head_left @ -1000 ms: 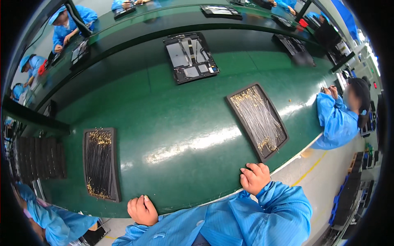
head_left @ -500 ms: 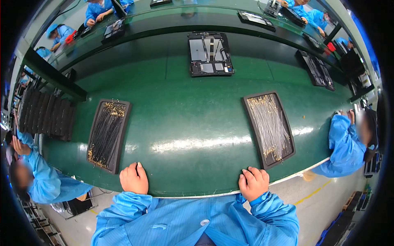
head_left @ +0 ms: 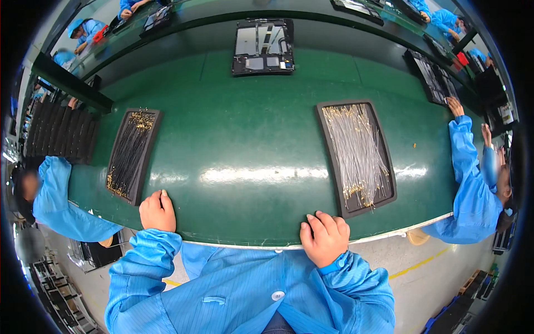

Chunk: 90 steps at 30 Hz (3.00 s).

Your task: Assembling internal ribbon cables and components into tablet or laptop housings on a factory production line.

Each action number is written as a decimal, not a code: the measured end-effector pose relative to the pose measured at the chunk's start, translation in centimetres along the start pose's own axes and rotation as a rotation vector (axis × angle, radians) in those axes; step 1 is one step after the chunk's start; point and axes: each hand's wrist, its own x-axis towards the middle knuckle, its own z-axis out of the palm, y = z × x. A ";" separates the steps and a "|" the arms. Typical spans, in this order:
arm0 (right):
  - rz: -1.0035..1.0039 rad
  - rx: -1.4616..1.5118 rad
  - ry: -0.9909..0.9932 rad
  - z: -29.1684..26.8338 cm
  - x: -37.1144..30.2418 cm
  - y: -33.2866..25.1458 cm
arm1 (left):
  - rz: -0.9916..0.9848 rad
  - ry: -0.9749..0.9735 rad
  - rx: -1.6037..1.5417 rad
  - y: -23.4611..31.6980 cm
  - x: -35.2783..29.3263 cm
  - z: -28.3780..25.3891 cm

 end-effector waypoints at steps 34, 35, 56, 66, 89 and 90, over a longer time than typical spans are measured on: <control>-0.034 -0.003 0.061 0.7 -0.7 0.6 | 0.015 0.031 0.012 -0.3 -0.1 1.3; -0.012 -0.003 0.040 0.5 -0.7 0.3 | 0.023 0.065 -0.003 -0.3 -0.1 1.3; -0.026 -0.035 0.029 0.5 -1.1 0.0 | 0.045 0.143 0.078 -0.1 0.6 2.4; -0.055 -0.001 -0.003 0.4 -0.7 0.4 | -0.088 -0.155 -0.272 -0.7 1.4 0.8; 0.141 -0.058 -0.212 0.1 0.2 0.4 | -1.390 0.006 -1.867 10.7 29.5 11.8; 0.129 -0.053 -0.227 0.1 0.3 0.4 | -1.386 -0.001 -1.859 10.5 29.8 12.1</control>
